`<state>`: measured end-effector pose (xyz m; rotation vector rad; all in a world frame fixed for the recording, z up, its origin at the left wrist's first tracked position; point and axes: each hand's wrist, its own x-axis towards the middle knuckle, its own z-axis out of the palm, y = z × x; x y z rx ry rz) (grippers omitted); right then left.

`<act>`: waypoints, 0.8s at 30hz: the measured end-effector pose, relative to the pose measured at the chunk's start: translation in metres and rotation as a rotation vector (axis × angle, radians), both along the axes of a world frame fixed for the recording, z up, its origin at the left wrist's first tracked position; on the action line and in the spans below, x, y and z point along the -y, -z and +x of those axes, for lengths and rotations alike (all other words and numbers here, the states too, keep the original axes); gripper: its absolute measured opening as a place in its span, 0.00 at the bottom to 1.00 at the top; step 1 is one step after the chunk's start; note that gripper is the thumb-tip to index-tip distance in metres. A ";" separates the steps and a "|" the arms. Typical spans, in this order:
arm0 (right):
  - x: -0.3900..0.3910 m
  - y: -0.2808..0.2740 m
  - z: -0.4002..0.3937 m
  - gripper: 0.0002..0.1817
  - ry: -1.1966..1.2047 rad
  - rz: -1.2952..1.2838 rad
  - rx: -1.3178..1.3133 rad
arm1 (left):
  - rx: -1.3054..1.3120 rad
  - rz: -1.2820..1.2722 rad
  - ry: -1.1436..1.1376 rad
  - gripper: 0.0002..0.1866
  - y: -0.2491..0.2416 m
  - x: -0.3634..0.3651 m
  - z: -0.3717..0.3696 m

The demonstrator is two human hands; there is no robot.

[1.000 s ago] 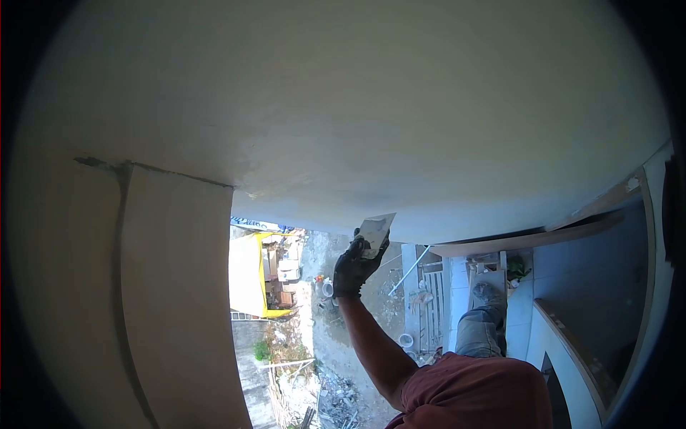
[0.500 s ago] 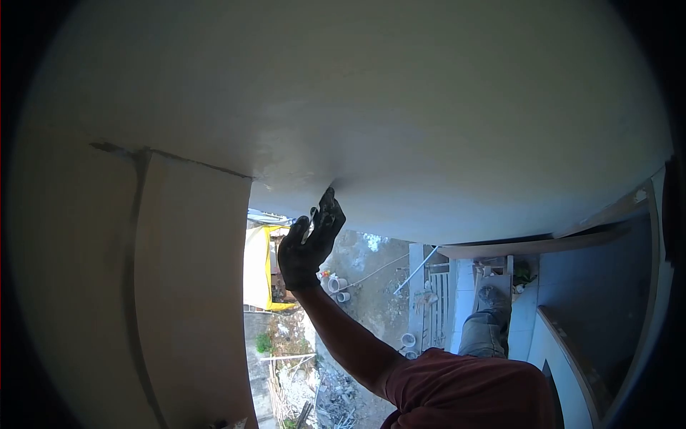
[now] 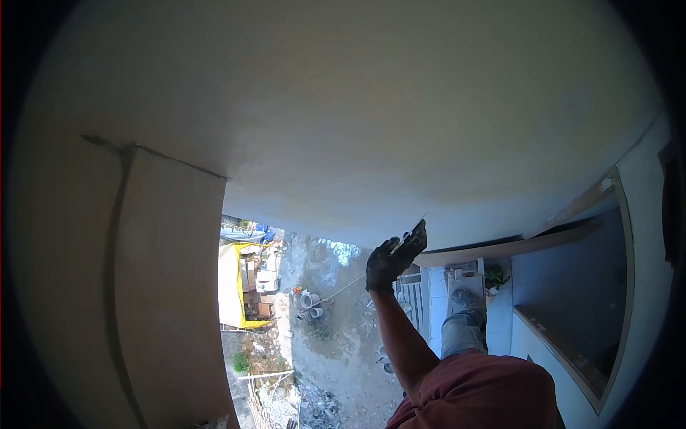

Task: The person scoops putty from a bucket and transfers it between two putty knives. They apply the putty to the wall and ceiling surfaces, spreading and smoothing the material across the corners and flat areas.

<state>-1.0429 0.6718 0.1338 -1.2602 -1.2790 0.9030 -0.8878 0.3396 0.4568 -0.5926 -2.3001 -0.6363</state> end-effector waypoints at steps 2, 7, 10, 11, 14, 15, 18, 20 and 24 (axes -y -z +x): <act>-0.022 -0.017 -0.002 0.30 0.060 0.091 0.017 | -0.003 -0.001 0.006 0.17 0.000 0.001 0.000; -0.061 -0.076 -0.040 0.28 0.200 0.335 0.199 | -0.020 -0.009 0.014 0.17 -0.003 0.004 0.003; -0.039 -0.033 -0.093 0.26 0.293 0.406 0.180 | -0.022 -0.009 0.021 0.17 -0.005 0.007 0.003; -0.022 -0.024 -0.088 0.25 0.211 0.448 0.204 | -0.030 -0.003 0.032 0.17 -0.005 0.006 0.003; 0.020 0.007 -0.061 0.27 -0.126 0.354 0.151 | -0.039 -0.009 0.035 0.17 -0.007 0.008 0.006; 0.026 0.015 -0.052 0.29 -0.333 0.257 0.064 | -0.042 -0.013 0.032 0.16 -0.007 0.010 0.007; 0.011 -0.004 -0.008 0.32 -0.163 0.230 -0.123 | -0.053 -0.019 0.025 0.16 -0.008 0.013 0.009; -0.017 -0.005 0.006 0.22 -0.069 0.022 -0.396 | -0.054 -0.027 0.010 0.16 -0.010 0.015 0.010; -0.063 -0.030 0.000 0.18 0.074 -0.050 -0.627 | -0.055 -0.029 -0.007 0.16 -0.014 0.016 0.011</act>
